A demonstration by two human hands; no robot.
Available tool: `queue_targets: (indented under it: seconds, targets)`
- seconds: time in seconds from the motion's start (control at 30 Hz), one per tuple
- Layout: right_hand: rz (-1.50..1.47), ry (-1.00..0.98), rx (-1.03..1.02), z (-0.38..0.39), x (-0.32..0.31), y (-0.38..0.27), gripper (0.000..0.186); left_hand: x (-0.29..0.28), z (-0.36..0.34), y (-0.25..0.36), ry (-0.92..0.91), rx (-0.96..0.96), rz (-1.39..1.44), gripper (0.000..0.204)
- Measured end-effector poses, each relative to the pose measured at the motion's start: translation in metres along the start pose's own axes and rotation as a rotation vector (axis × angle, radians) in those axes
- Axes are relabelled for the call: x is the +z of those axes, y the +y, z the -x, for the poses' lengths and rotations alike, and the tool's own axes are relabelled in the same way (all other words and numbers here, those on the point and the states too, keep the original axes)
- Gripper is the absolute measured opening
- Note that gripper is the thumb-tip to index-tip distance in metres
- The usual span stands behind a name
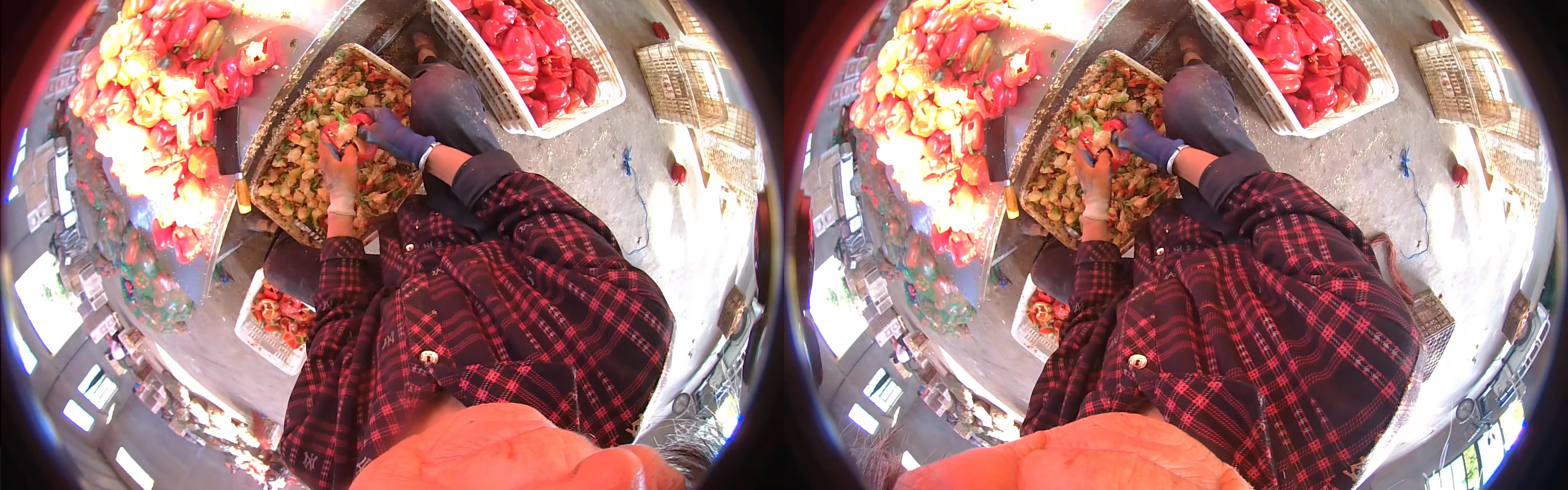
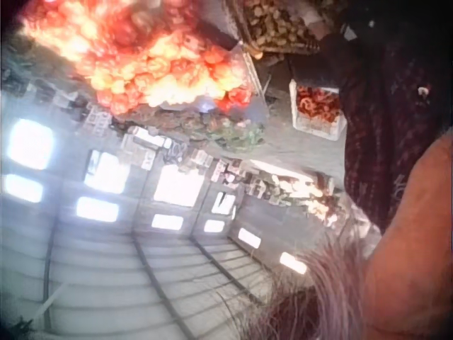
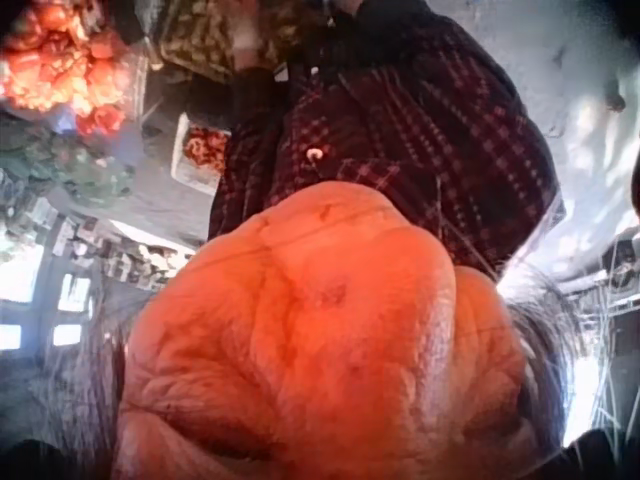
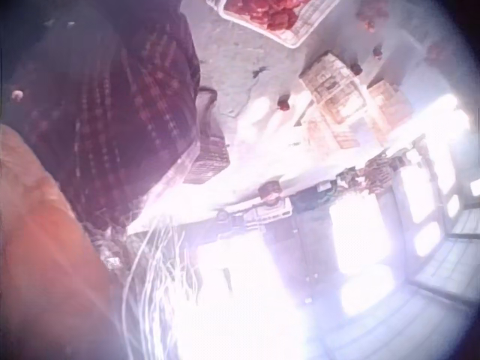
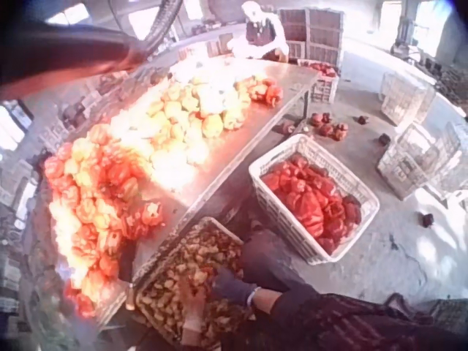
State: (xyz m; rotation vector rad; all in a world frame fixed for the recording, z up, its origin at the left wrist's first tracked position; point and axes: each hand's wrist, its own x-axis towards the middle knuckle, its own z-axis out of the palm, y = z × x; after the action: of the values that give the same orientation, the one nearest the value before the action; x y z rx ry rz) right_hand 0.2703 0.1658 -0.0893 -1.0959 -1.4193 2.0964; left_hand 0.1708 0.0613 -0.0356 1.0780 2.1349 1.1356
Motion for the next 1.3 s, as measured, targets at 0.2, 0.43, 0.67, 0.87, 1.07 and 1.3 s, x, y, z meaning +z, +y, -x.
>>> queue_targets:
  seconds: [0.2, 0.43, 0.67, 0.87, 1.07, 1.3]
  targets:
    - [0.009, -0.010, -0.036, 0.011, 0.001, -0.017, 0.025, -0.006, -0.010, -0.065, -0.124, -0.284, 0.752, 0.033]
    - [0.069, 0.130, -0.337, -0.005, 0.010, 0.000, 0.025, -0.014, 0.009, 0.016, 0.213, 0.056, -0.138, 0.036]
    - [0.557, 0.259, -0.693, 0.002, 0.011, -0.010, 0.037, 0.005, -0.031, 0.026, 0.078, -0.606, 0.730, 0.029]
    - [0.678, 0.070, -0.683, 0.020, 0.017, -0.031, 0.047, 0.020, -0.051, -0.044, 0.157, -0.478, 1.093, 0.022]
    - [-0.098, -0.368, -0.279, 0.025, -0.003, -0.035, 0.053, -0.010, -0.009, 0.021, 0.130, 0.338, -0.281, 0.031]
    - [-0.417, -0.399, -0.071, 0.038, -0.001, -0.040, 0.037, 0.012, 0.010, 0.006, -0.011, 0.378, -0.463, 0.046]
